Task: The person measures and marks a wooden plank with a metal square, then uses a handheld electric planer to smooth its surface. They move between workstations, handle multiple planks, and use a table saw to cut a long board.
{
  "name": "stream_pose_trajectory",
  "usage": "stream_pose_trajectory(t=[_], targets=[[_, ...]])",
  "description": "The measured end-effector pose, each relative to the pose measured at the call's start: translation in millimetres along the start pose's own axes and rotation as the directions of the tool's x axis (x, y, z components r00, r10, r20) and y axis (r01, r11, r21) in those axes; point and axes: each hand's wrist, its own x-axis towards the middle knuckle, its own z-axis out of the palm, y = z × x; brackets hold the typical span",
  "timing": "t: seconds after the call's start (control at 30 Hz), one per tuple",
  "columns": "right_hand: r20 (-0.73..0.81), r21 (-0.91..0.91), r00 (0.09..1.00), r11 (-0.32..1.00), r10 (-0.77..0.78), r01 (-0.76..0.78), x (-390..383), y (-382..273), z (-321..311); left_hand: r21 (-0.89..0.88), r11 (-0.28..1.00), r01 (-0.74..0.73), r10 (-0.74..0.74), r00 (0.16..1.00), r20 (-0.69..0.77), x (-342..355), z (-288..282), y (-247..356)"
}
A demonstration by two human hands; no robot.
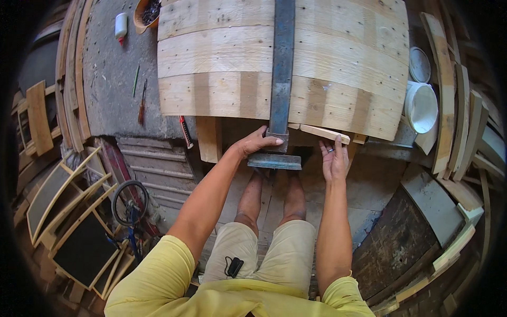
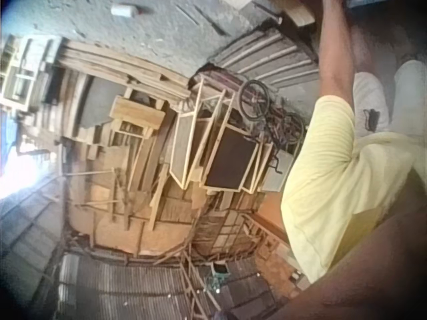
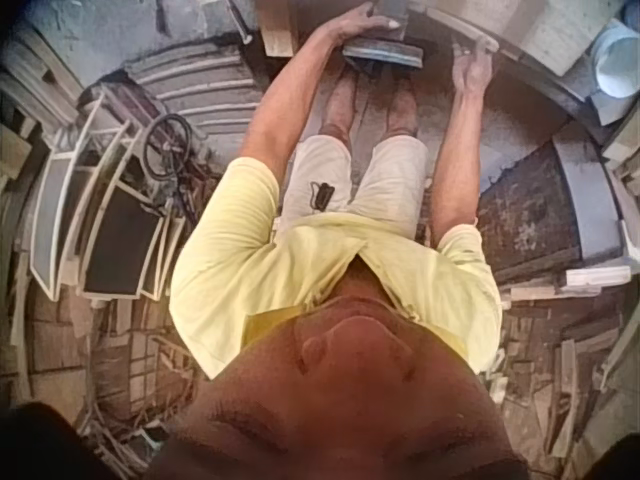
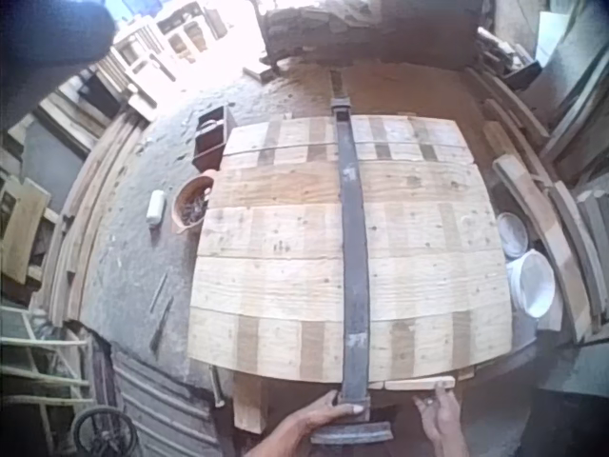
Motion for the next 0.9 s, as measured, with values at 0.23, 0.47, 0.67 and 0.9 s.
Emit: stream_pose_trajectory(t=[0.23, 0.47, 0.67, 0.9], targets=[[-0.024, 0.005, 1.0, 1.0, -0.006, 0.006, 2.7, -0.1, 1.3, 0.021, 1.0, -0.002, 0.002, 1.0, -0.025, -2.7, 0.8, 3.2], [-0.017, 0.028, 1.0, 1.0, 0.002, -0.002, 6.0, 5.0, 0.7, 0.077, 0.997, -0.01, 0.012, 1.0, -0.019, 1.7, -3.1, 1.9], [-0.05, 0.057, 0.999, 0.998, -0.017, 0.02, 11.4, 12.1, 1.2, -0.081, 0.997, -0.007, -0.007, 0.987, -0.162, -0.9, 8.2, 31.1], [-0.054, 0.11, 0.998, 0.994, 0.032, -0.026, 15.9, 24.6, 8.6, -0.052, 0.994, -0.099, 0.078, 0.947, -0.311, -4.1, 36.0, 26.1]])
